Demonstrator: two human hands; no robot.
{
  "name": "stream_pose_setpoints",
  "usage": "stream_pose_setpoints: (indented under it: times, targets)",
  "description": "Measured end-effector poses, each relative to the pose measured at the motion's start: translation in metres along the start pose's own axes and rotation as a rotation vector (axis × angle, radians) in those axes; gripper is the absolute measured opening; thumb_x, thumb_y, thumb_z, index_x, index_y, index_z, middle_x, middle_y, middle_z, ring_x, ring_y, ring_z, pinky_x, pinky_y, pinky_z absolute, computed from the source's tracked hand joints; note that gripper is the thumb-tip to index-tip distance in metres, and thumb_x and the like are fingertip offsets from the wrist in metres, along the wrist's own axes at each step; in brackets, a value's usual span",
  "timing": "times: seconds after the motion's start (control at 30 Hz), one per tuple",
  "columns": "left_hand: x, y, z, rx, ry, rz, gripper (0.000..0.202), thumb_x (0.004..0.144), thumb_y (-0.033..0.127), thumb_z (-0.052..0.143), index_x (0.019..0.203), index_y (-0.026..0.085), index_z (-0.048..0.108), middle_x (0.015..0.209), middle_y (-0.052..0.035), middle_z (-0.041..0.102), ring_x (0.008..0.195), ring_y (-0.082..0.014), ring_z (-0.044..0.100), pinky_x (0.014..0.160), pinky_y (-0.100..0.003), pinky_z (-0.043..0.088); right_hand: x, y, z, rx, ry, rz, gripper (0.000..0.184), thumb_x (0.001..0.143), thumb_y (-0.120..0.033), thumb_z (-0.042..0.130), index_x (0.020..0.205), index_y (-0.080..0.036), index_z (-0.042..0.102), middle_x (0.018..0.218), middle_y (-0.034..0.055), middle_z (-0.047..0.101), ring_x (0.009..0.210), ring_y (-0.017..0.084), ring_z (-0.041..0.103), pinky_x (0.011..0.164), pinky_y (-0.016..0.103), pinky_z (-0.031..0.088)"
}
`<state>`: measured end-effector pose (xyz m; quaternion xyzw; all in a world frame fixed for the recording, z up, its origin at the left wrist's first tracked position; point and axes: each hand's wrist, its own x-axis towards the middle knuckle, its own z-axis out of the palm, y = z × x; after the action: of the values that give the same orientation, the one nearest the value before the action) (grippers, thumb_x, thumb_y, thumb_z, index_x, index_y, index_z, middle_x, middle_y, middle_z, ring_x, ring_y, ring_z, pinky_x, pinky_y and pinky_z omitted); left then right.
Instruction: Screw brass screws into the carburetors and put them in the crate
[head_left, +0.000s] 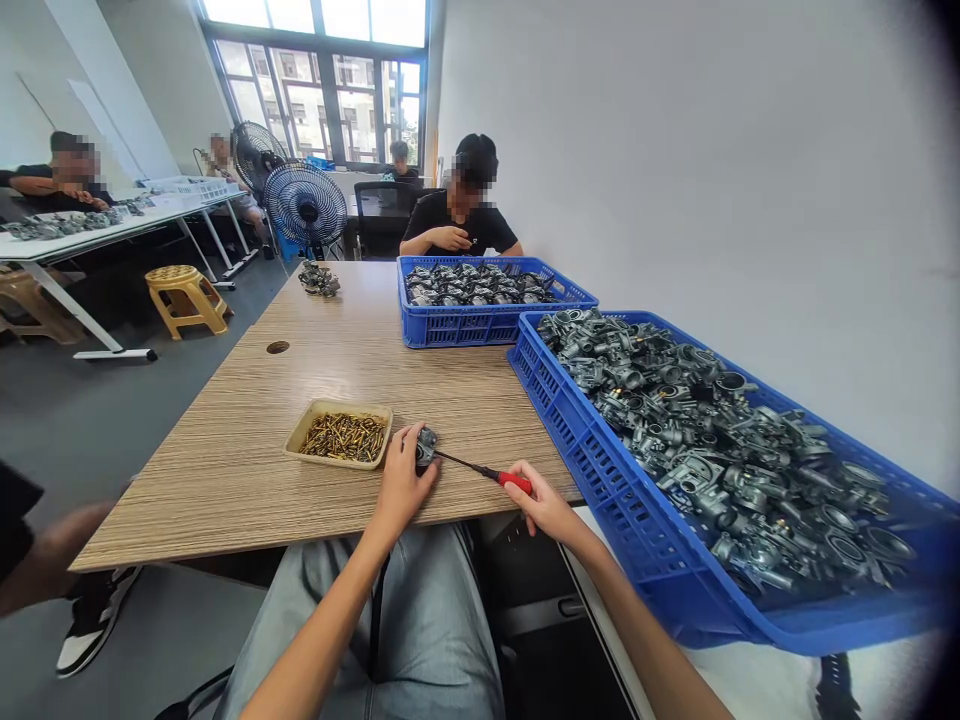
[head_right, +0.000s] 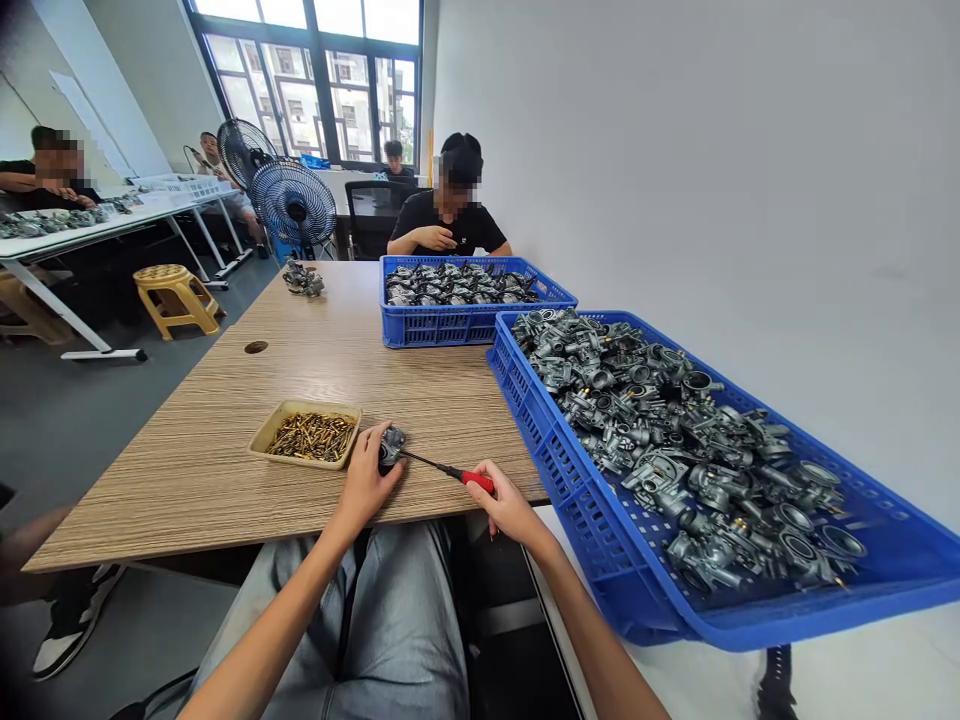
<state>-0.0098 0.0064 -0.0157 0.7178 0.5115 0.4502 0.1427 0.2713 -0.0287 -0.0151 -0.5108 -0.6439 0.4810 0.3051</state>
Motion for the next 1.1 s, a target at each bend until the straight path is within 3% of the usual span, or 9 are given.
stream_pose_setpoints:
  times: [0.17, 0.33, 0.57, 0.73, 0.97, 1.1]
  targets:
    - [-0.0002, 0.0011, -0.0004, -0.001, 0.002, -0.002, 0.066, 0.087, 0.017, 0.064, 0.147, 0.027, 0.04, 0.138, -0.0112, 0.05, 0.131, -0.0275, 0.051, 0.114, -0.046, 0.042, 0.0012, 0.0009, 0.0013, 0.053, -0.012, -0.017, 0.039, 0.097, -0.063, 0.047, 0.094, -0.024, 0.048, 0.064, -0.0108, 0.037, 0.038, 0.007, 0.038, 0.035, 0.021, 0.04]
    - [-0.0002, 0.0017, -0.0009, 0.013, -0.005, 0.002, 0.065, 0.087, 0.017, 0.064, 0.147, 0.026, 0.041, 0.138, -0.0115, 0.05, 0.13, -0.0274, 0.051, 0.114, -0.046, 0.042, -0.0004, -0.0001, -0.0002, 0.01, 0.002, -0.003, 0.036, 0.095, -0.059, 0.055, 0.102, -0.026, 0.044, 0.069, -0.0111, 0.043, 0.036, 0.006, 0.044, 0.034, 0.02, 0.036]
    - [0.0002, 0.0025, -0.0013, 0.0, -0.004, -0.003, 0.065, 0.087, 0.018, 0.064, 0.147, 0.027, 0.041, 0.138, -0.0113, 0.05, 0.131, -0.0281, 0.05, 0.115, -0.047, 0.041, 0.0013, 0.0025, 0.0012, 0.053, -0.018, 0.001, 0.04, 0.098, -0.064, 0.044, 0.093, -0.025, 0.046, 0.059, -0.0119, 0.035, 0.036, 0.008, 0.04, 0.035, 0.021, 0.039]
    - [0.0, 0.0014, -0.001, 0.003, -0.005, -0.006, 0.065, 0.086, 0.017, 0.064, 0.147, 0.027, 0.042, 0.138, -0.0111, 0.05, 0.13, -0.0279, 0.051, 0.114, -0.047, 0.042, 0.0004, 0.0022, -0.0003, 0.007, 0.003, 0.004, 0.039, 0.094, -0.062, 0.054, 0.104, -0.026, 0.045, 0.068, -0.0115, 0.044, 0.035, 0.006, 0.043, 0.033, 0.02, 0.036]
    - [0.0003, 0.0016, -0.0012, 0.007, -0.012, -0.009, 0.065, 0.087, 0.018, 0.065, 0.147, 0.026, 0.041, 0.138, -0.0115, 0.05, 0.131, -0.0276, 0.05, 0.115, -0.046, 0.041, 0.0017, 0.003, 0.001, 0.055, -0.01, -0.005, 0.038, 0.098, -0.062, 0.045, 0.092, -0.024, 0.046, 0.062, -0.0116, 0.037, 0.036, 0.007, 0.039, 0.035, 0.021, 0.04]
    - [0.0001, 0.0026, -0.002, 0.0, -0.013, -0.006, 0.065, 0.087, 0.017, 0.063, 0.147, 0.027, 0.041, 0.138, -0.0113, 0.049, 0.13, -0.0274, 0.051, 0.115, -0.046, 0.041, 0.0005, 0.0022, 0.0009, 0.018, -0.002, -0.006, 0.037, 0.096, -0.061, 0.052, 0.101, -0.025, 0.046, 0.066, -0.0117, 0.042, 0.035, 0.006, 0.041, 0.033, 0.021, 0.037]
